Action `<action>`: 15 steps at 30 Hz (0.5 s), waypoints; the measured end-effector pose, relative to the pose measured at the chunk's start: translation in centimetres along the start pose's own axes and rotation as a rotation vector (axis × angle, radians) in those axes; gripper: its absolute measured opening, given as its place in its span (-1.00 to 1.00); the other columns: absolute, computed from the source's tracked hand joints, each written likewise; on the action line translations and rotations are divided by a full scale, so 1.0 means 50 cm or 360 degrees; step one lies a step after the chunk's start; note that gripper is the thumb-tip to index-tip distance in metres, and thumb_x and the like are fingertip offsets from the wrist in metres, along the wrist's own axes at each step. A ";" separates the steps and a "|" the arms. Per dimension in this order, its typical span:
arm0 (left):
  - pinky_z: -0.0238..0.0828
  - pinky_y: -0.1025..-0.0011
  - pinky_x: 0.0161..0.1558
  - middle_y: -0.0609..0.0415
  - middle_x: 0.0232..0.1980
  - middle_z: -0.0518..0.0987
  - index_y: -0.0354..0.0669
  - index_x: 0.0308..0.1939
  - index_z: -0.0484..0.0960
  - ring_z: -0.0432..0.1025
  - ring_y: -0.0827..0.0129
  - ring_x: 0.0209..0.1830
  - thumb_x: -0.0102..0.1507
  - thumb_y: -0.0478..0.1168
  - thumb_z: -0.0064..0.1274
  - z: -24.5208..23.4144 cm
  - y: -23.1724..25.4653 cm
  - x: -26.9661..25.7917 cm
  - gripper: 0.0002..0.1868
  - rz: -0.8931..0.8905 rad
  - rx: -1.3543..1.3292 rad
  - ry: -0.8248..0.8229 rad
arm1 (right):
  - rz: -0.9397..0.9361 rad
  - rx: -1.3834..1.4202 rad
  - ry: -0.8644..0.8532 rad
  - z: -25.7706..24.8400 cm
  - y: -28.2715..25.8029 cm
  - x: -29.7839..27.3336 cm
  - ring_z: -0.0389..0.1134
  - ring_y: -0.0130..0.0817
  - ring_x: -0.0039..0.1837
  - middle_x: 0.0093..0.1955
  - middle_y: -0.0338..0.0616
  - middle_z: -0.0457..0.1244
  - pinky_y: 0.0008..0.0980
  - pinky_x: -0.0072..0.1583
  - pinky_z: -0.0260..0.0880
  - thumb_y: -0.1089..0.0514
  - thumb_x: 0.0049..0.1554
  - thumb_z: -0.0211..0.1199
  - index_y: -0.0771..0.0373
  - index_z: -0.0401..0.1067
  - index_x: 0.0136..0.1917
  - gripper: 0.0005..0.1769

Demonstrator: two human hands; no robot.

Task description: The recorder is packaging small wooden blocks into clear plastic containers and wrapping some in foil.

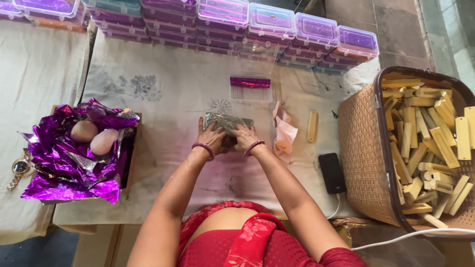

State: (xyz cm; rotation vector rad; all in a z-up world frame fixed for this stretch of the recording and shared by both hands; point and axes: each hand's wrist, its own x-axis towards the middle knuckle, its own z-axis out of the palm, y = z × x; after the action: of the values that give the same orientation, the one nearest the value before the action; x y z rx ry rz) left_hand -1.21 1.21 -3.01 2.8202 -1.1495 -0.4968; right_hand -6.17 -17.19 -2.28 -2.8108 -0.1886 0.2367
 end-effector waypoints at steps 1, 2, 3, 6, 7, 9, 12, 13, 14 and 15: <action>-0.60 -0.50 0.42 0.23 0.41 0.44 0.13 0.32 0.44 0.00 0.12 0.61 0.02 0.34 0.30 0.002 -0.005 -0.001 -0.13 0.0044 -0.0027 0.0062 | -0.0045 0.0058 0.0013 0.012 0.010 0.004 0.22 0.09 0.38 0.23 0.00 0.28 0.23 0.34 0.04 0.05 -0.20 0.50 0.07 0.53 0.16 -0.39; -0.63 -0.49 0.40 0.23 0.42 0.42 0.14 0.36 0.36 -0.01 0.14 0.59 -0.01 0.33 0.32 0.003 -0.010 -0.003 -0.06 0.0089 -0.0053 0.0124 | -0.0091 0.0117 0.0027 0.023 0.021 0.008 0.25 0.09 0.35 0.23 0.00 0.29 0.18 0.35 0.10 0.08 -0.20 0.48 0.08 0.52 0.18 -0.38; -0.63 -0.49 0.40 0.23 0.42 0.42 0.14 0.36 0.36 -0.01 0.14 0.59 -0.01 0.33 0.32 -0.007 -0.011 -0.002 -0.06 0.0092 -0.0051 0.0122 | -0.0087 0.0119 0.0028 0.016 0.020 0.011 0.25 0.09 0.35 0.23 0.00 0.29 0.18 0.35 0.10 0.08 -0.20 0.48 0.08 0.52 0.18 -0.38; -0.66 -0.43 0.47 0.20 0.34 0.51 0.08 0.58 0.08 0.02 0.19 0.60 0.02 0.31 0.32 -0.032 -0.011 0.006 0.17 0.0100 -0.0079 -0.0006 | -0.0007 0.0044 -0.0225 -0.002 0.016 0.018 0.36 0.01 0.29 0.19 -0.03 0.33 -0.02 0.31 0.34 0.08 -0.06 0.40 0.05 0.52 0.20 -0.49; -0.65 -0.40 0.48 0.19 0.33 0.53 0.06 0.59 0.05 0.02 0.19 0.61 0.02 0.29 0.33 -0.038 -0.010 0.012 0.19 0.0084 -0.0076 -0.0019 | -0.0057 0.0100 -0.0123 -0.006 0.015 0.020 0.37 0.04 0.24 0.13 0.00 0.36 0.02 0.24 0.34 0.11 -0.07 0.40 0.12 0.47 0.23 -0.45; -0.64 -0.38 0.50 0.18 0.32 0.55 0.03 0.60 0.02 0.03 0.19 0.62 0.02 0.28 0.34 -0.046 -0.011 0.023 0.21 0.0071 -0.0073 -0.0030 | -0.0106 0.0154 -0.0020 -0.007 0.019 0.026 0.38 0.06 0.19 0.08 0.03 0.39 0.07 0.16 0.34 0.15 -0.08 0.40 0.19 0.42 0.25 -0.41; -0.62 -0.38 0.47 0.09 0.26 0.58 0.05 0.56 0.09 0.02 0.17 0.62 0.01 0.22 0.38 -0.042 -0.015 0.041 0.17 0.0105 -0.0024 -0.0054 | -0.0129 0.0106 -0.0051 -0.025 0.011 0.024 0.42 0.03 0.13 -0.02 0.05 0.41 -0.01 0.13 0.42 0.05 -0.03 0.42 0.17 0.50 0.05 -0.62; -0.62 -0.38 0.47 0.07 0.27 0.57 0.06 0.46 0.23 0.04 0.16 0.60 -0.02 0.23 0.40 -0.038 -0.016 0.050 0.07 0.0102 -0.0043 -0.0035 | -0.0024 0.0085 -0.0183 -0.052 -0.007 0.021 0.43 0.05 0.08 -0.05 0.04 0.41 -0.01 0.11 0.42 -0.01 0.00 0.39 0.10 0.53 0.06 -0.64; -0.61 -0.39 0.46 0.05 0.27 0.56 0.06 0.36 0.37 0.05 0.15 0.59 -0.04 0.23 0.42 -0.035 -0.017 0.058 -0.03 0.0099 -0.0061 -0.0017 | 0.0082 0.0065 -0.0314 -0.079 -0.026 0.018 0.43 0.07 0.04 -0.08 0.03 0.41 -0.01 0.10 0.42 -0.06 0.04 0.36 0.04 0.57 0.08 -0.66; -0.61 -0.39 0.46 0.05 0.27 0.56 0.06 0.36 0.37 0.05 0.15 0.59 -0.04 0.23 0.42 -0.036 -0.016 0.061 -0.03 0.0101 -0.0060 -0.0017 | 0.0084 0.0066 -0.0313 -0.061 -0.009 0.022 0.43 0.07 0.04 -0.08 0.03 0.41 -0.01 0.10 0.42 -0.06 0.04 0.36 0.04 0.57 0.08 -0.66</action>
State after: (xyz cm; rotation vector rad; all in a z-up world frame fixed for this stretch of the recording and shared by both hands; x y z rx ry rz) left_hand 1.93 -0.42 -2.26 2.7428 -1.2144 -0.5243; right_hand -4.60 -17.50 0.55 -2.7516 -0.1518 0.5237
